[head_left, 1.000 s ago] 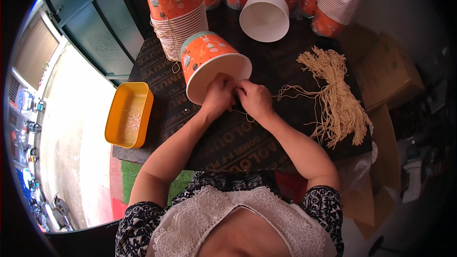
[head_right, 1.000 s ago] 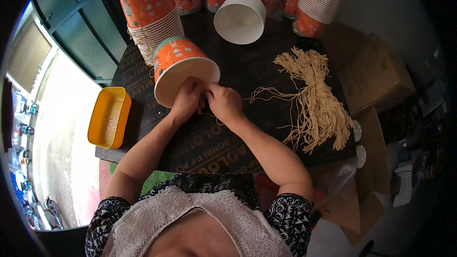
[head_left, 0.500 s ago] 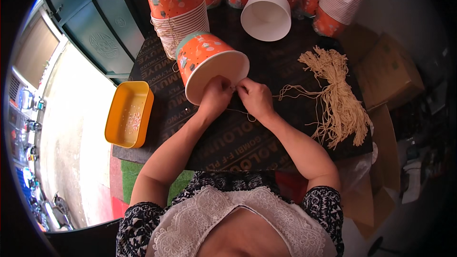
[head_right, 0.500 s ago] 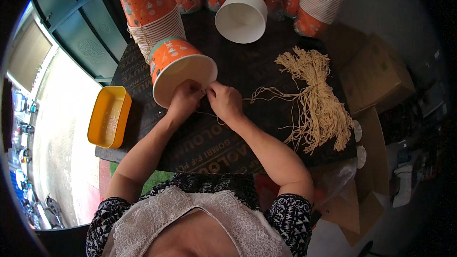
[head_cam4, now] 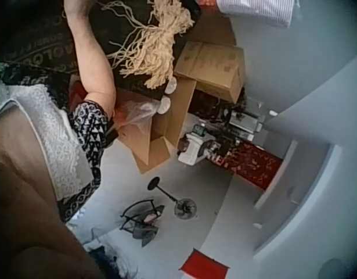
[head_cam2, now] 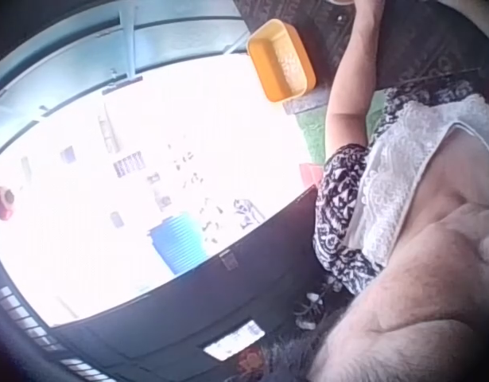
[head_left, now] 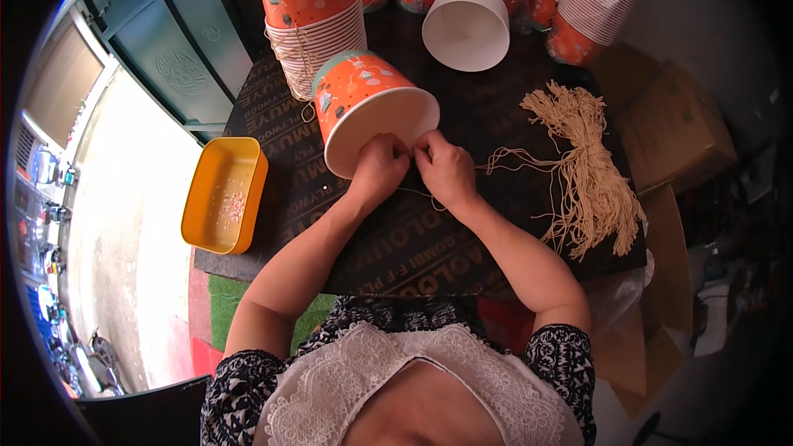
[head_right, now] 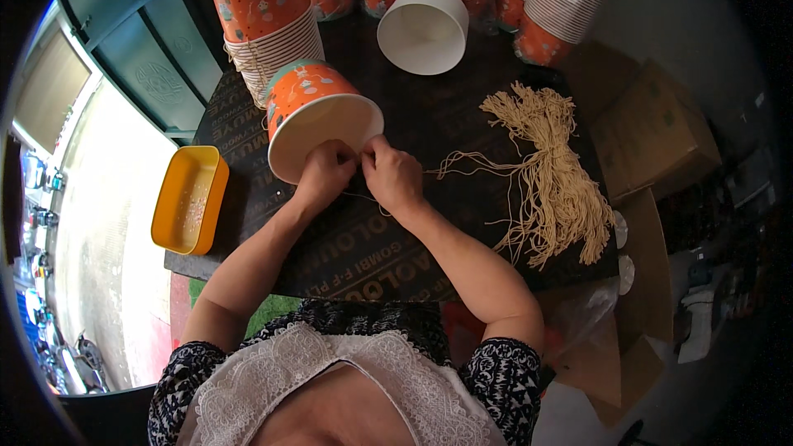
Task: Threading string through pre-punched holes in paper buckets to create handles.
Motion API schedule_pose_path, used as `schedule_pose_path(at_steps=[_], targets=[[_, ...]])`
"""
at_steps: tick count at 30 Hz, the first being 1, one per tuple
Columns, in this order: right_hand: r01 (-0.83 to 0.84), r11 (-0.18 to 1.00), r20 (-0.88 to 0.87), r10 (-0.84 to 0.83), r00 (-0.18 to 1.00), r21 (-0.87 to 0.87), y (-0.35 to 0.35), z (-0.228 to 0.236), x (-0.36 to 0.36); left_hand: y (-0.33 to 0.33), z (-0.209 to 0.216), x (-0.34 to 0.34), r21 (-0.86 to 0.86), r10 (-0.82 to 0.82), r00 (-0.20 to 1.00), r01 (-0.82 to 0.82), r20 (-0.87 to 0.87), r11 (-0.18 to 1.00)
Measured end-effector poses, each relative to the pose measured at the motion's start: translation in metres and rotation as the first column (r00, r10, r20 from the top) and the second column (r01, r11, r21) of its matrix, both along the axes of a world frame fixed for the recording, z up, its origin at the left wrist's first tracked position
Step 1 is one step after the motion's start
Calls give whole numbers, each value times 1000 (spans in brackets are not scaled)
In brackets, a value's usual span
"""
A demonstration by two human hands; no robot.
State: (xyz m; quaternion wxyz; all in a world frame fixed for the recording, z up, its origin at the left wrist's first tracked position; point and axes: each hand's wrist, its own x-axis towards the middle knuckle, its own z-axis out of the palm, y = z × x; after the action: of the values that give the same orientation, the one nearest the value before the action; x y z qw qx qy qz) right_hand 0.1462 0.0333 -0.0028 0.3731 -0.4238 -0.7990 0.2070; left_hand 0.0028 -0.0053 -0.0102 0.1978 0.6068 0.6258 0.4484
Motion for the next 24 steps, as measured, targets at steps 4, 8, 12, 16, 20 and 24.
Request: schedule_pose_path(at_steps=[4,8,12,16,20,24], targets=[[8,1000,21,-8,1000,-3,-1,1,0,-1,4,2,-45,-19,1000,19,-1,999],[-12,999,31,10,999,52,-1,-1,0,-2,6,3,-29,-24,1000,25,14,999],[-13,993,33,9,999,115,-2,0,-1,-3,4,2,-2,-31,999,31,31,1000],[-38,991,38,34,999,131,-3,1,1,-4,8,3,-53,-30,997,34,65,998],[-73,988,23,70,997,133,-6,0,2,-3,5,2,-96,-22,992,34,121,995],[-71,990,17,70,997,123,-5,-2,2,-3,6,3,-122,-21,990,38,139,992]])
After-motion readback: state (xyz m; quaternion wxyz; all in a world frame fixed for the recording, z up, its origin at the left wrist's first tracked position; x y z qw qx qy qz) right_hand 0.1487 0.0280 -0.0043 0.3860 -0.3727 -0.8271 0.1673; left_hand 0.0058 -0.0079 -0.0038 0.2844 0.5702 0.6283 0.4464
